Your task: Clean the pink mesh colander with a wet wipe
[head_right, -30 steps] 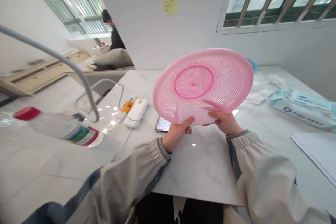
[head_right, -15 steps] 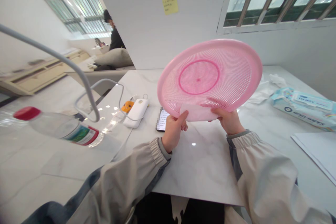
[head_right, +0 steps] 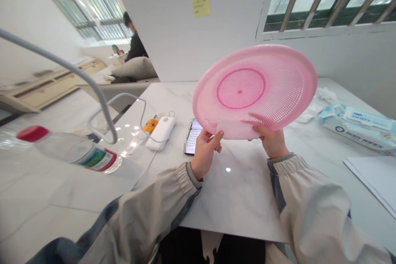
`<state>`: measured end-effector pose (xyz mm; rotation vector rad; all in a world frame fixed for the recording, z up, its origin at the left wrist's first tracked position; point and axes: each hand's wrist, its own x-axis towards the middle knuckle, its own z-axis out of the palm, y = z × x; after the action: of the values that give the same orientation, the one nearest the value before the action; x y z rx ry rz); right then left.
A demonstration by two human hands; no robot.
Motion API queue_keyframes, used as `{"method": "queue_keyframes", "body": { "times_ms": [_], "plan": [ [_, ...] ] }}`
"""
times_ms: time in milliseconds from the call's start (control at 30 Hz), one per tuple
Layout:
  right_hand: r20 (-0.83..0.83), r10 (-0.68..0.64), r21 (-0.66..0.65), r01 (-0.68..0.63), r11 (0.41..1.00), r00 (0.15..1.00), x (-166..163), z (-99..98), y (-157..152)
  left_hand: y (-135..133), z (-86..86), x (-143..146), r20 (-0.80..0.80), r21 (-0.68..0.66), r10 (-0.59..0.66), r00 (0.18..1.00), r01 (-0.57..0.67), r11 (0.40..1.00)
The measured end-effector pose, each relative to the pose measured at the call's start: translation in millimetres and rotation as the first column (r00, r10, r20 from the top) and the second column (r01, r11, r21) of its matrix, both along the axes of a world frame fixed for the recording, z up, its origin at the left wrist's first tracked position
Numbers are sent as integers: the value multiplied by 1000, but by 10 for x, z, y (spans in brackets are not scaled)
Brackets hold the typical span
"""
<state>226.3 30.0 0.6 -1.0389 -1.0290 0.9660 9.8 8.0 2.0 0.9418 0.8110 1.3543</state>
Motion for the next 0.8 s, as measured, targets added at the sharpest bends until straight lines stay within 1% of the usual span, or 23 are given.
{"method": "queue_keyframes", "body": {
  "times_ms": [100,300,467,567,633,700,800],
  "plan": [
    [-42,-5,-16,4,1000,999,-7,15,4,3,7,1,17,12,4,1000,-4,1000],
    [-116,-19,-27,16,1000,993,-14,22,7,20,6,-11,21,35,53,998,-54,998],
    [-133,-31,3,32,999,991,14,19,21,11,-16,-12,-17,17,1,1000,0,1000],
    [-122,-45,43,51,998,992,35,15,22,-4,-18,-6,-26,-29,-14,1000,13,999],
    [-107,-47,71,55,996,993,46,12,18,-18,-5,-1,5,-77,-66,998,66,995],
    [-89,-44,87,52,995,995,57,5,13,-34,17,3,40,-113,-170,985,173,978],
    [-39,-49,87,53,995,998,90,-18,11,-58,48,6,62,-142,-319,946,325,935]
  ]
}}
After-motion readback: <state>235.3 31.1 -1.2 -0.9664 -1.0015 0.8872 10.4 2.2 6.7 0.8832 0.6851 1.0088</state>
